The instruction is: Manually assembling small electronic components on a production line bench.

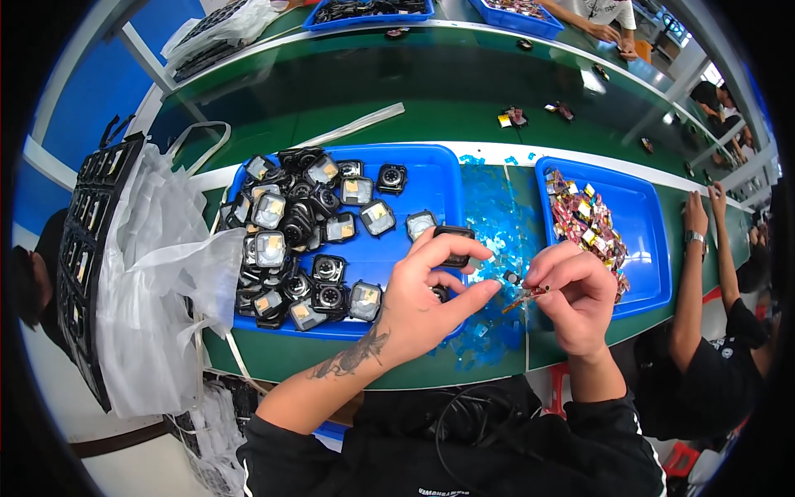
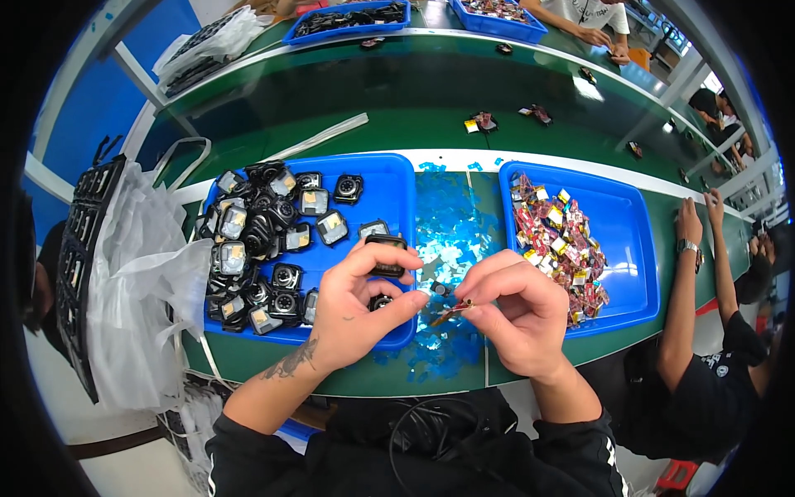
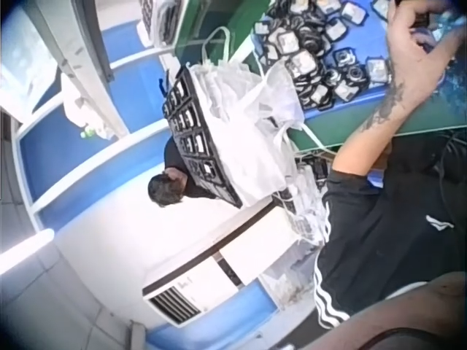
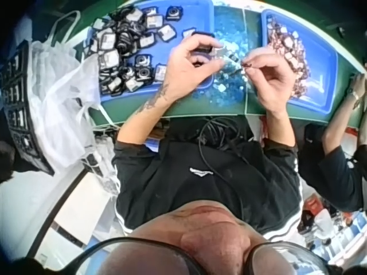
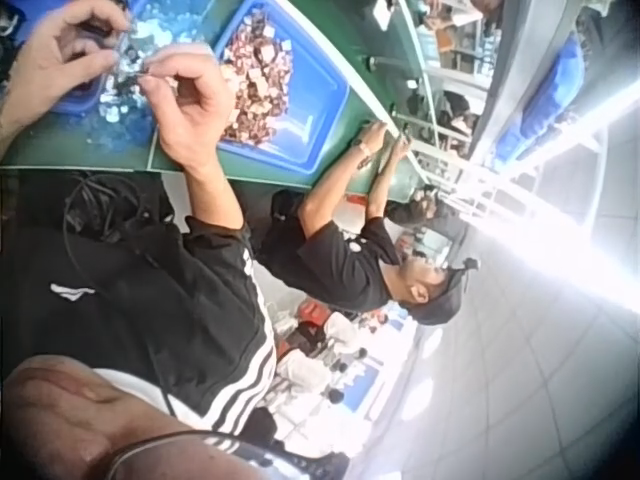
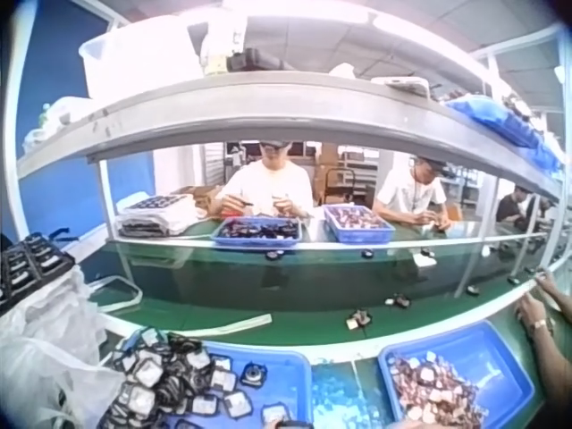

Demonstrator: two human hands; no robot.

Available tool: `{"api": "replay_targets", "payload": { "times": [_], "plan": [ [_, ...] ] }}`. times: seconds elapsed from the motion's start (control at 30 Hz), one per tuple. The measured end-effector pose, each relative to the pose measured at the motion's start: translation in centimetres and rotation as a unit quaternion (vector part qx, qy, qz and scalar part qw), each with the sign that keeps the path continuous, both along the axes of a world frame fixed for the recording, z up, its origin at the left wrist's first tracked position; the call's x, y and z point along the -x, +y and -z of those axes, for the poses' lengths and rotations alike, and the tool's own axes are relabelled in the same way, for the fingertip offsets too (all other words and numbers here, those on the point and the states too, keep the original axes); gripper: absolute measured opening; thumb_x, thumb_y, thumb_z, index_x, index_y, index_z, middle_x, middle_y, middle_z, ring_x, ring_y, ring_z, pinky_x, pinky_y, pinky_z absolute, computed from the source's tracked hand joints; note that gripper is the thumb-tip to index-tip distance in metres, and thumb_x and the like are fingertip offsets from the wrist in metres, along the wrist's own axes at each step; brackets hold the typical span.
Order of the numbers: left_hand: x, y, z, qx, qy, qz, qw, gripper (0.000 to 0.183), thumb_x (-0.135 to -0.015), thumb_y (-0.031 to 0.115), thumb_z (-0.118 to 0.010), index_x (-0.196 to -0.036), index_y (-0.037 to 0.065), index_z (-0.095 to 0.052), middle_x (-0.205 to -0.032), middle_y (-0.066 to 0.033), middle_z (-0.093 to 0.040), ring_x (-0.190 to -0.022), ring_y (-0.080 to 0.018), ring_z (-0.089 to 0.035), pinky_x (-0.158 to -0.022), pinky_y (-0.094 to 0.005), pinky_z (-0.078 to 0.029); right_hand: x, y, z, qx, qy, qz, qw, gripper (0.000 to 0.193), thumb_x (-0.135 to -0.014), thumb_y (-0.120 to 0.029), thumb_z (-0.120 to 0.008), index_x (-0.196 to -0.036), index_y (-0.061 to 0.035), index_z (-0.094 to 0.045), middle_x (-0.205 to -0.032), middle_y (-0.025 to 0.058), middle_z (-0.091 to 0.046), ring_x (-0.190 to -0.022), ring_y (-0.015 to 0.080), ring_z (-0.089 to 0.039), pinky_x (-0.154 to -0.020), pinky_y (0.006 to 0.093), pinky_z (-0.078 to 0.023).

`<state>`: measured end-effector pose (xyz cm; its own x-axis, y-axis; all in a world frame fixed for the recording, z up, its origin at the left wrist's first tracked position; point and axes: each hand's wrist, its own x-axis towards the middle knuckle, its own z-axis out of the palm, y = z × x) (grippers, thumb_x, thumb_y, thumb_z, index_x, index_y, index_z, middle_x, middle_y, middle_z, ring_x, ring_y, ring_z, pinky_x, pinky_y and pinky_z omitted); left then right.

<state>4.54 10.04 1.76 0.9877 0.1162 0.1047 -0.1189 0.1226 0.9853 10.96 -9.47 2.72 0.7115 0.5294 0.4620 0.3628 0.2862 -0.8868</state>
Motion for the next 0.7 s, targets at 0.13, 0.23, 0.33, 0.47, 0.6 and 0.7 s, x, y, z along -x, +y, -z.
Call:
{"api": "replay_targets", "payload": {
  "times": [0.13, 0.23, 0.33, 0.47, 0.6, 0.7],
  "plan": [
    [0.0, 0.4, -0.2, -0.056, -0.044, 0.008, 0.997, 0.021, -0.084, 0.007, -0.073, -0.104, 0.001, -0.070, -0.106, -0.0094, -0.055, -0.092, -0.0131, -0.060, -0.070, -0.0225, -0.055, -0.5, -0.1, 0.5, 0.025, -0.073, 0.005, 0.997, 0.016, -0.081, 0.010, -0.065, -0.093, 0.0013, -0.058, -0.096, 0.0152, -0.062, -0.086, 0.0177, -0.060, -0.076, 0.0283, -0.051],
    [-0.2, 0.6, -0.3, -0.004, 0.063, 0.051, 0.997, 0.023, -0.087, 0.009, -0.071, -0.107, -0.002, -0.069, -0.109, -0.0091, -0.054, -0.088, -0.0115, -0.061, -0.066, -0.0204, -0.054, -0.1, 0.5, 0.9, -0.025, 0.002, 0.008, 1.000, 0.016, -0.081, 0.011, -0.064, -0.093, 0.0014, -0.058, -0.097, 0.0149, -0.061, -0.087, 0.0184, -0.061, -0.077, 0.0290, -0.052],
    [-0.7, 0.9, 1.2, 0.069, 0.077, 0.142, 0.984, 0.025, -0.094, 0.010, -0.062, -0.113, -0.006, -0.066, -0.117, -0.0121, -0.062, -0.094, -0.0137, -0.061, -0.083, -0.0281, -0.052, 0.0, 1.0, 1.2, -0.027, -0.026, 0.042, 0.998, 0.016, -0.081, 0.012, -0.064, -0.093, 0.0015, -0.058, -0.098, 0.0147, -0.060, -0.088, 0.0191, -0.062, -0.078, 0.0290, -0.053],
    [-0.2, 1.4, 1.0, 0.025, 0.053, 0.130, 0.990, 0.024, -0.090, 0.004, -0.065, -0.112, -0.007, -0.065, -0.117, -0.0140, -0.062, -0.104, -0.0180, -0.062, -0.089, -0.0295, -0.052, 0.2, 1.6, 1.2, -0.022, -0.069, 0.079, 0.994, 0.017, -0.080, 0.013, -0.065, -0.092, 0.0017, -0.059, -0.099, 0.0152, -0.061, -0.087, 0.0199, -0.062, -0.078, 0.0291, -0.053],
    [0.4, 0.9, 0.3, -0.014, 0.080, 0.088, 0.993, 0.019, -0.085, 0.001, -0.071, -0.104, -0.003, -0.071, -0.111, -0.0115, -0.065, -0.097, -0.0133, -0.062, -0.089, -0.0290, -0.050, 1.0, 1.2, 0.8, 0.091, -0.160, 0.132, 0.974, 0.017, -0.071, 0.009, -0.074, -0.082, -0.0022, -0.066, -0.088, 0.0122, -0.067, -0.081, 0.0229, -0.065, -0.072, 0.0304, -0.053],
    [0.4, 0.4, 1.1, -0.021, 0.001, 0.051, 0.998, 0.015, -0.085, 0.005, -0.072, -0.098, -0.001, -0.073, -0.100, -0.0093, -0.069, -0.087, -0.0118, -0.062, -0.092, -0.0316, -0.046, 1.4, 1.5, 0.2, 0.110, -0.165, 0.129, 0.972, 0.019, -0.069, 0.006, -0.078, -0.083, -0.0041, -0.069, -0.088, 0.0111, -0.068, -0.081, 0.0217, -0.066, -0.071, 0.0311, -0.054]
  ]
}}
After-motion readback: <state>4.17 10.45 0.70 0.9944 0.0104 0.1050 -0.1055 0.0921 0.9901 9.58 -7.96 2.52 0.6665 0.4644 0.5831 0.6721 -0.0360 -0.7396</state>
